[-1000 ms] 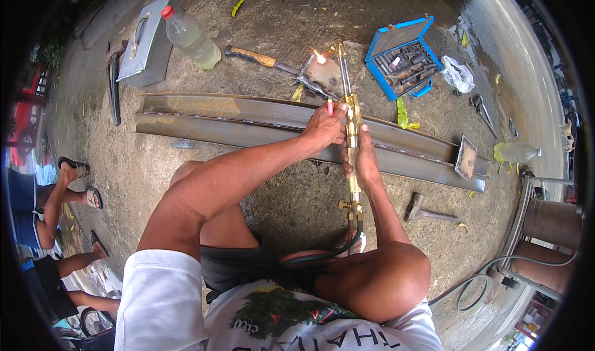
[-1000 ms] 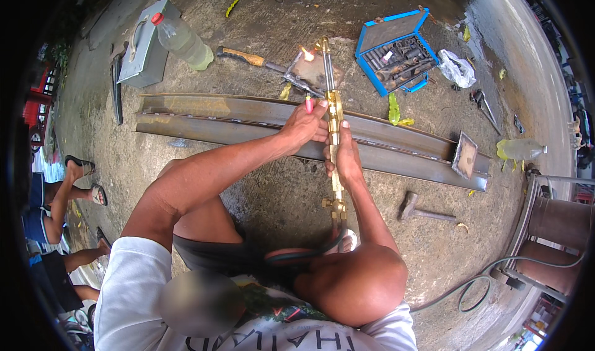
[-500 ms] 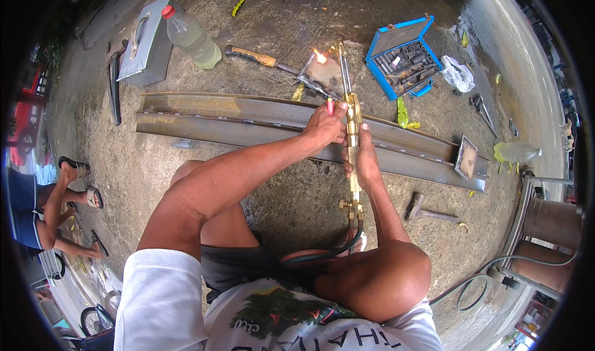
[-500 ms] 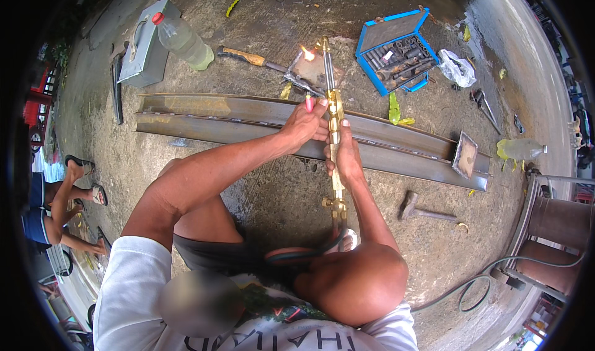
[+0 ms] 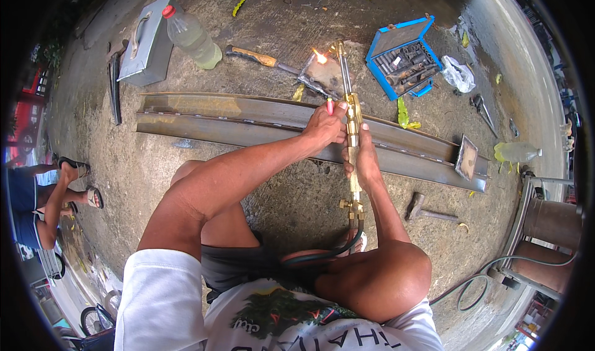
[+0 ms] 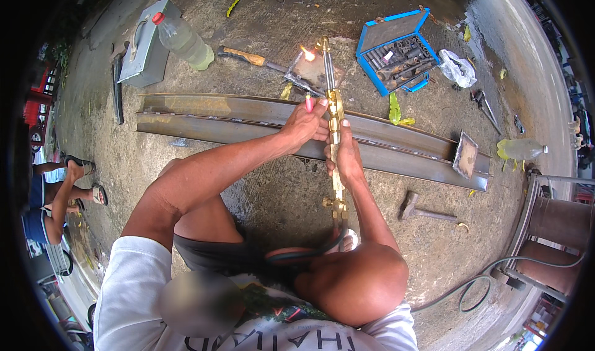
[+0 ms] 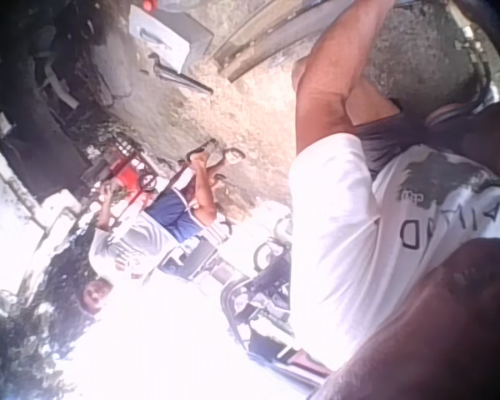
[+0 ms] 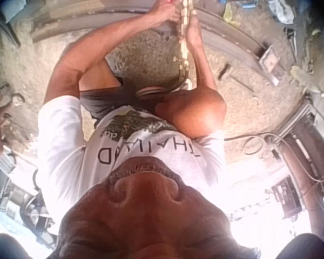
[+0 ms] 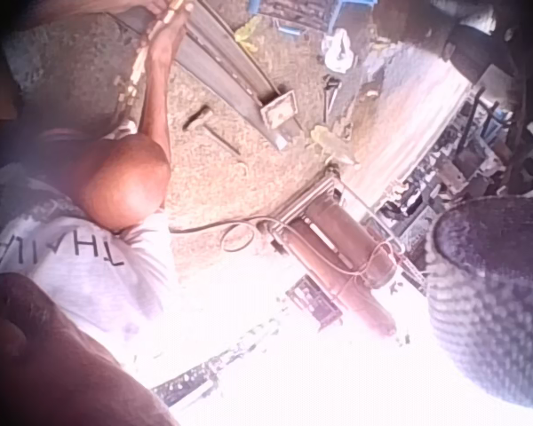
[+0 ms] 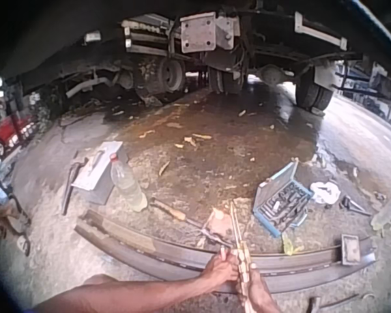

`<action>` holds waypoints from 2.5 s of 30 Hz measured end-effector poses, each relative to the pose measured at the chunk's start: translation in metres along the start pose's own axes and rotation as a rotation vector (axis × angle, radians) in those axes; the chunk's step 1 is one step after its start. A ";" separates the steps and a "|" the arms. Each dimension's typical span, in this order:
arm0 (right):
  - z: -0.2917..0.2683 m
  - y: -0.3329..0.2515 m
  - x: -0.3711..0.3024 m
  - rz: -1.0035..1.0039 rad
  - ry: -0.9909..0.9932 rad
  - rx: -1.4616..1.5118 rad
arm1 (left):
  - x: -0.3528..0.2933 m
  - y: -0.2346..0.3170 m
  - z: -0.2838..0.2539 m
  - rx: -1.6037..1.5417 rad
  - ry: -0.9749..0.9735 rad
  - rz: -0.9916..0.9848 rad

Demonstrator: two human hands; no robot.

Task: The person marks a small metal plate with a pencil, then uses a blowtorch to cut a long metal beam. The person ignites the torch with a lighter and directs the flame along the beam to create a cut.

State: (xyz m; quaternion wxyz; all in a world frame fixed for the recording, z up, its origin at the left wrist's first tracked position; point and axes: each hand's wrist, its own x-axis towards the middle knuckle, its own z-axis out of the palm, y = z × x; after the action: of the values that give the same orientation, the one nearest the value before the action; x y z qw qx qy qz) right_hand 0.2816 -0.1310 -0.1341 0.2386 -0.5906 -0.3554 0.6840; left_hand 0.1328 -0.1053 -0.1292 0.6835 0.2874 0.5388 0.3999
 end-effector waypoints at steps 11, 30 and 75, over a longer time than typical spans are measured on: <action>0.001 -0.001 0.000 -0.008 0.000 0.010 | -0.002 0.002 0.000 -0.012 -0.003 0.000; 0.001 -0.001 0.000 -0.020 0.005 -0.006 | 0.003 -0.001 -0.002 -0.002 -0.011 0.001; 0.001 -0.001 0.001 -0.023 -0.007 -0.003 | 0.002 0.001 -0.002 0.015 -0.001 -0.013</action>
State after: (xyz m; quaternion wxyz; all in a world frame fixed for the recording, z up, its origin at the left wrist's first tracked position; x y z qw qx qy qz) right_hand 0.2805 -0.1301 -0.1338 0.2446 -0.5843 -0.3641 0.6828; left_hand 0.1311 -0.1025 -0.1296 0.6844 0.2892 0.5431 0.3911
